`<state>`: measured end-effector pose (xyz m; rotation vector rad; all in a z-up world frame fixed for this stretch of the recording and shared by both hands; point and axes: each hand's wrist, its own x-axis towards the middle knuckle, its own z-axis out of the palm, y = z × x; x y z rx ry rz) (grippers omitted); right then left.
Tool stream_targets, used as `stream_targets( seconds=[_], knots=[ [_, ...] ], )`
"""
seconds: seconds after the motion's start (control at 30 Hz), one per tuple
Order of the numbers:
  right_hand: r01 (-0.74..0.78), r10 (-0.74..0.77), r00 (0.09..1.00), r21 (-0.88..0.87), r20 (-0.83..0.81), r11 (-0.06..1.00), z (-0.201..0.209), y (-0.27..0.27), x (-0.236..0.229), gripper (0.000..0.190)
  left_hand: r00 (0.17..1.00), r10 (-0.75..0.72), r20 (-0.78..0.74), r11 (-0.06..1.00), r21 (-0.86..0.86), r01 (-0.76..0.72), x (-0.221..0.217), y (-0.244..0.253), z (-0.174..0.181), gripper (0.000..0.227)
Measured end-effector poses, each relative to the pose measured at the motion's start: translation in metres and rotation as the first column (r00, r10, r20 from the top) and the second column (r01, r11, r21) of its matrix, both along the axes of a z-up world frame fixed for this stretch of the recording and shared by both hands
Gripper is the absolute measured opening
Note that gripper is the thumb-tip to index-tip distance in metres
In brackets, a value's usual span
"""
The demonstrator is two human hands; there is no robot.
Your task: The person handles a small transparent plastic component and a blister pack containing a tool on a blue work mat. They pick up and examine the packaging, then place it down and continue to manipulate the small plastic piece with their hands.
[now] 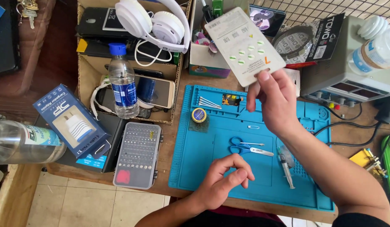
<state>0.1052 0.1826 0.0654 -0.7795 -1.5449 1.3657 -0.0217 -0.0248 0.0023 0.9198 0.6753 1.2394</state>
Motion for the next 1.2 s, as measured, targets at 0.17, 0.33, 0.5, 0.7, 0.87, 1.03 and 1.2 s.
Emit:
stream_targets(
  seconds=[0.17,0.33,0.5,0.7,0.87,1.03,1.2],
  knots=[
    [-0.012,0.012,1.000,-0.004,0.009,1.000,0.013,0.013,-0.015,0.032,0.998,-0.037,-0.044,0.999,-0.017,0.036,-0.002,0.001,0.005,0.032],
    [-0.051,0.050,0.998,0.027,0.029,0.998,0.022,0.024,-0.028,0.032,0.994,-0.032,-0.105,0.999,0.028,0.035,-0.001,0.002,0.007,0.029],
    [-0.055,0.057,0.993,-0.029,0.100,0.998,0.033,0.031,-0.040,0.026,0.988,-0.049,-0.144,0.997,0.044,0.056,-0.003,0.002,0.010,0.029],
    [-0.096,0.087,0.991,0.085,0.104,0.992,0.029,0.040,-0.047,0.032,0.983,-0.061,-0.173,0.997,0.043,0.070,-0.002,0.002,0.012,0.028],
    [-0.112,0.092,0.989,0.180,0.117,0.977,0.025,0.056,-0.050,0.031,0.980,-0.070,-0.189,0.996,0.044,0.079,-0.001,0.003,0.014,0.027],
    [-0.161,0.137,0.982,0.209,0.128,0.965,0.032,0.057,-0.049,0.032,0.958,-0.072,-0.276,0.994,0.059,0.091,0.000,0.005,0.017,0.028],
    [-0.261,0.219,0.956,0.221,0.196,0.940,0.041,0.044,-0.032,0.037,0.931,-0.062,-0.361,0.983,0.138,0.119,0.003,0.006,0.016,0.028]
  ],
)
